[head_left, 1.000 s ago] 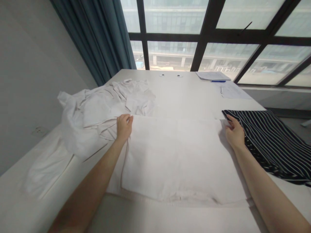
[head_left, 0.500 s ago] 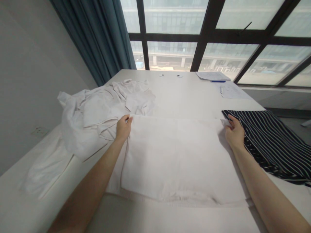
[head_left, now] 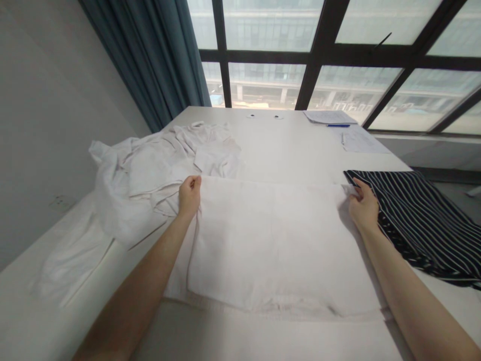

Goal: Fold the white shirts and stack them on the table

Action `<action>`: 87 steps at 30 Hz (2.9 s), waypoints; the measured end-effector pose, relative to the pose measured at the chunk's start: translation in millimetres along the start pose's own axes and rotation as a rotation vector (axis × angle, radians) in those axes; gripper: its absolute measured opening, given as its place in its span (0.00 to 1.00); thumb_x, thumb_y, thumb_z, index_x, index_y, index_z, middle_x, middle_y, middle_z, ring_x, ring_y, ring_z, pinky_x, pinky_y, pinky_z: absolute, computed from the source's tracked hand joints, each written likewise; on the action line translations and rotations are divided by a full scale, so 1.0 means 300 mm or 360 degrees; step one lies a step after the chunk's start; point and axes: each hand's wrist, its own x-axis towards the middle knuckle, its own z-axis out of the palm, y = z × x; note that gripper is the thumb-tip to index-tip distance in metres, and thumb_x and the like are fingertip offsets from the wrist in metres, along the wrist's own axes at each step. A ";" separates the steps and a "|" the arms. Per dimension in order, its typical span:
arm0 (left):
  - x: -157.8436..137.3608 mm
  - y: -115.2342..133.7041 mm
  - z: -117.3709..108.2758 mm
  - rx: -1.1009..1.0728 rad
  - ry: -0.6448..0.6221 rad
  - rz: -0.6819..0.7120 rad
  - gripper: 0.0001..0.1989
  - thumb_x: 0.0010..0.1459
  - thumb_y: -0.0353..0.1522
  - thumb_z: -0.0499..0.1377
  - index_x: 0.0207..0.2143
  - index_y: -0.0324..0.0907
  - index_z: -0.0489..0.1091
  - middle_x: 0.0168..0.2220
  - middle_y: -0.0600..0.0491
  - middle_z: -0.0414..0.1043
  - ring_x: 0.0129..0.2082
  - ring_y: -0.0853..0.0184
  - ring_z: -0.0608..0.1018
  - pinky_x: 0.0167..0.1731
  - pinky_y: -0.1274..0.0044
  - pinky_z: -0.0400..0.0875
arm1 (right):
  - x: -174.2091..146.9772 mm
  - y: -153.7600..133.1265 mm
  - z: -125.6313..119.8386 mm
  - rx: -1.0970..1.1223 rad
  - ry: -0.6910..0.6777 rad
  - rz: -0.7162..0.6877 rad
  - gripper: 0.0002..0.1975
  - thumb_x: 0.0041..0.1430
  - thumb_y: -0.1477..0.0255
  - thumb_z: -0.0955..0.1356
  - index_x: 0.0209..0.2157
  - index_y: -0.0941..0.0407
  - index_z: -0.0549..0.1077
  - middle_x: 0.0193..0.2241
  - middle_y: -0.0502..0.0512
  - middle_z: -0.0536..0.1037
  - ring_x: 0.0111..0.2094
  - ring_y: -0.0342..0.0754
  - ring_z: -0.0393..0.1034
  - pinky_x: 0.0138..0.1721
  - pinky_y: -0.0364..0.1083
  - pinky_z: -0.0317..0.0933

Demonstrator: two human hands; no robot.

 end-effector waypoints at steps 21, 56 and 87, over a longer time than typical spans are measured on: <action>0.017 -0.063 0.017 -0.0105 0.0060 0.0007 0.09 0.49 0.24 0.52 0.33 0.43 0.66 0.32 0.54 0.71 0.36 0.64 0.75 0.43 0.74 0.69 | 0.002 0.023 0.002 0.0001 -0.0036 -0.0026 0.28 0.52 0.74 0.62 0.57 0.57 0.69 0.50 0.59 0.77 0.51 0.54 0.71 0.54 0.53 0.61; -0.057 0.083 0.014 0.0651 -0.0269 0.0793 0.20 0.56 0.24 0.52 0.51 0.41 0.69 0.52 0.43 0.67 0.55 0.54 0.68 0.57 0.62 0.60 | -0.060 -0.097 0.045 -0.0502 -0.0446 -0.0886 0.25 0.62 0.69 0.61 0.60 0.56 0.65 0.60 0.63 0.68 0.60 0.58 0.61 0.58 0.59 0.55; -0.488 0.145 -0.172 0.0783 -0.1229 0.1337 0.28 0.65 0.40 0.53 0.66 0.48 0.54 0.69 0.46 0.49 0.69 0.55 0.53 0.64 0.60 0.51 | -0.274 0.091 -0.317 -0.0820 -0.0433 -0.0370 0.38 0.55 0.51 0.63 0.60 0.61 0.62 0.36 0.71 0.75 0.38 0.70 0.73 0.38 0.62 0.66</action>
